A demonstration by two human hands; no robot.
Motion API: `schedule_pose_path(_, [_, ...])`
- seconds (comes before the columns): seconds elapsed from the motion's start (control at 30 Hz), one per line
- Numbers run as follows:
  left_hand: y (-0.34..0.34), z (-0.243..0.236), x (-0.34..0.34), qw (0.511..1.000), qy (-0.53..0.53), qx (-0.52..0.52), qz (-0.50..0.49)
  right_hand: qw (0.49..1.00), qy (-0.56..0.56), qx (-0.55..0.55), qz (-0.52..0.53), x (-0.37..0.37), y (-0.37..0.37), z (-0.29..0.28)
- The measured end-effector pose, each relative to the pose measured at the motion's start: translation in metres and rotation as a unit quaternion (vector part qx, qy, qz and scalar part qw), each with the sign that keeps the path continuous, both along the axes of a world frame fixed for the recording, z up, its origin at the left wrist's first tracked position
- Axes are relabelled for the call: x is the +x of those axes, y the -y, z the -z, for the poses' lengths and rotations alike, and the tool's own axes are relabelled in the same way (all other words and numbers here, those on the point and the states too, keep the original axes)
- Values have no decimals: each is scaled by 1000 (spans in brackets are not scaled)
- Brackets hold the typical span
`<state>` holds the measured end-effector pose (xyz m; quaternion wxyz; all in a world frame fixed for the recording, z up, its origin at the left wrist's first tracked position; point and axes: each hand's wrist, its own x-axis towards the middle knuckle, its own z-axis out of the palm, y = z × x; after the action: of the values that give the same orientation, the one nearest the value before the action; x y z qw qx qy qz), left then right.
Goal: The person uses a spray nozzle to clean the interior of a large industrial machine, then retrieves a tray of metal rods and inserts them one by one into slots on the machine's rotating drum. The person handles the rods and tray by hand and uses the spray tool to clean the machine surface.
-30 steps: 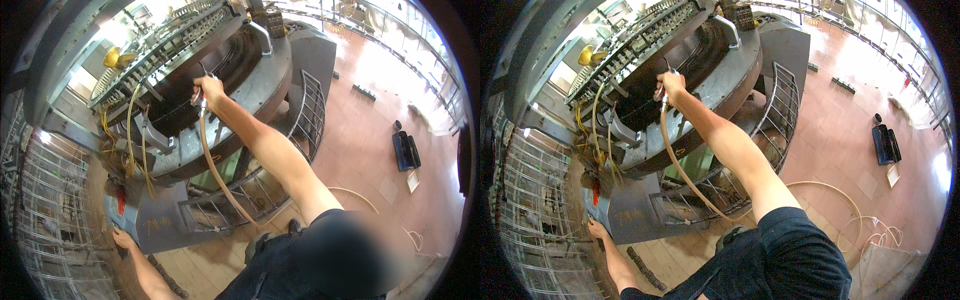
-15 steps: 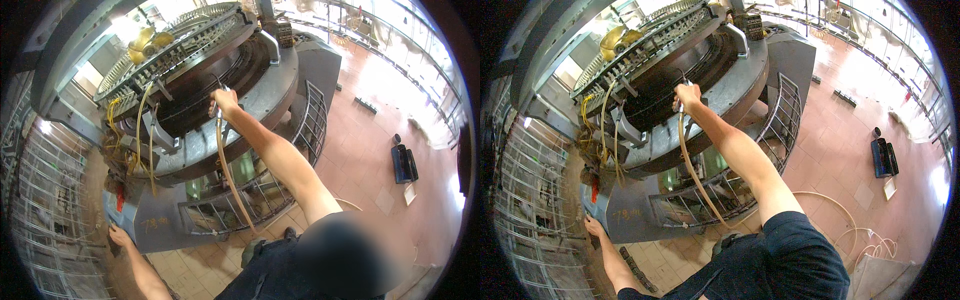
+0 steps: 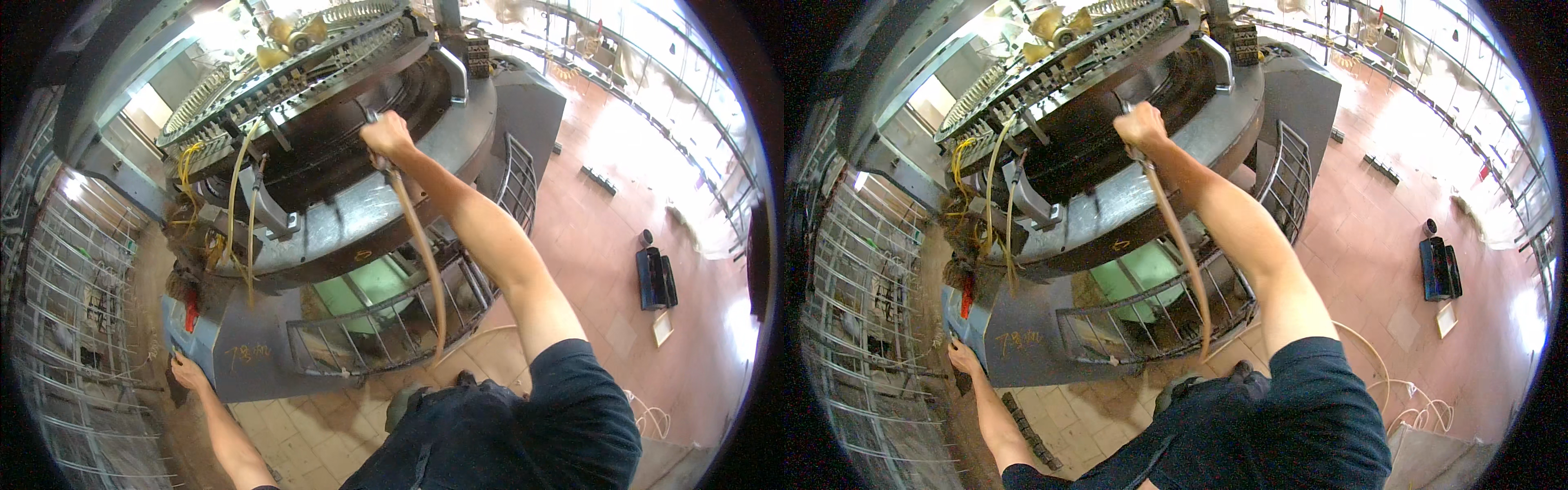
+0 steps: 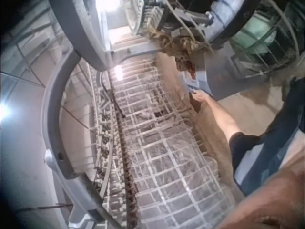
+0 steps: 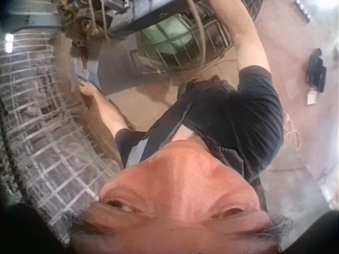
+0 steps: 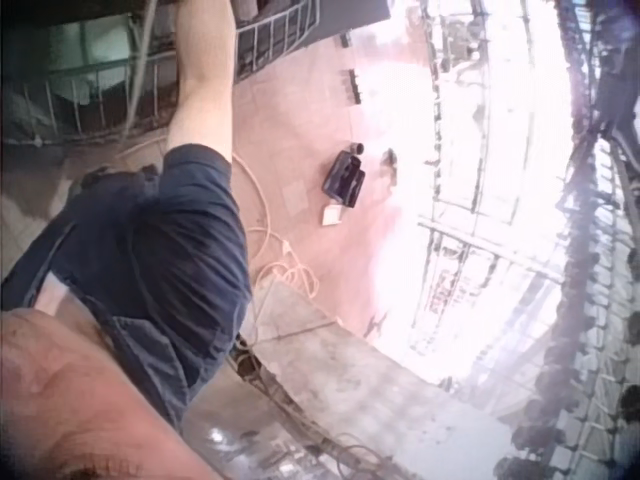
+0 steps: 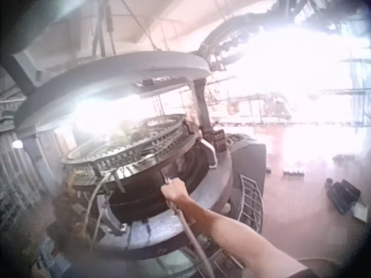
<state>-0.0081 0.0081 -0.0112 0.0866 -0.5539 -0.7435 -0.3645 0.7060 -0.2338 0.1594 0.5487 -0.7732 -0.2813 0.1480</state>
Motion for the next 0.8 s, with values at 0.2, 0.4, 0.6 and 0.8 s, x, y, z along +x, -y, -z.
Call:
schedule_pose_path(0.2, [-6, 4, -7, 999, -15, -30, 4, 984, 147, -81, -50, 13, 20, -10])
schedule_pose_path(0.4, [0, 1, -1, 1000, -2, -14, 3, 866, 388, -284, -135, 4, 22, -10])
schedule_pose_path(0.6, [7, -5, 4, 1000, -5, -22, 6, 908, 410, -76, -45, 14, 14, -4])
schedule_pose_path(0.8, [7, -6, 4, 1000, -3, -29, 0, 932, 317, -167, -47, 26, 25, 1])
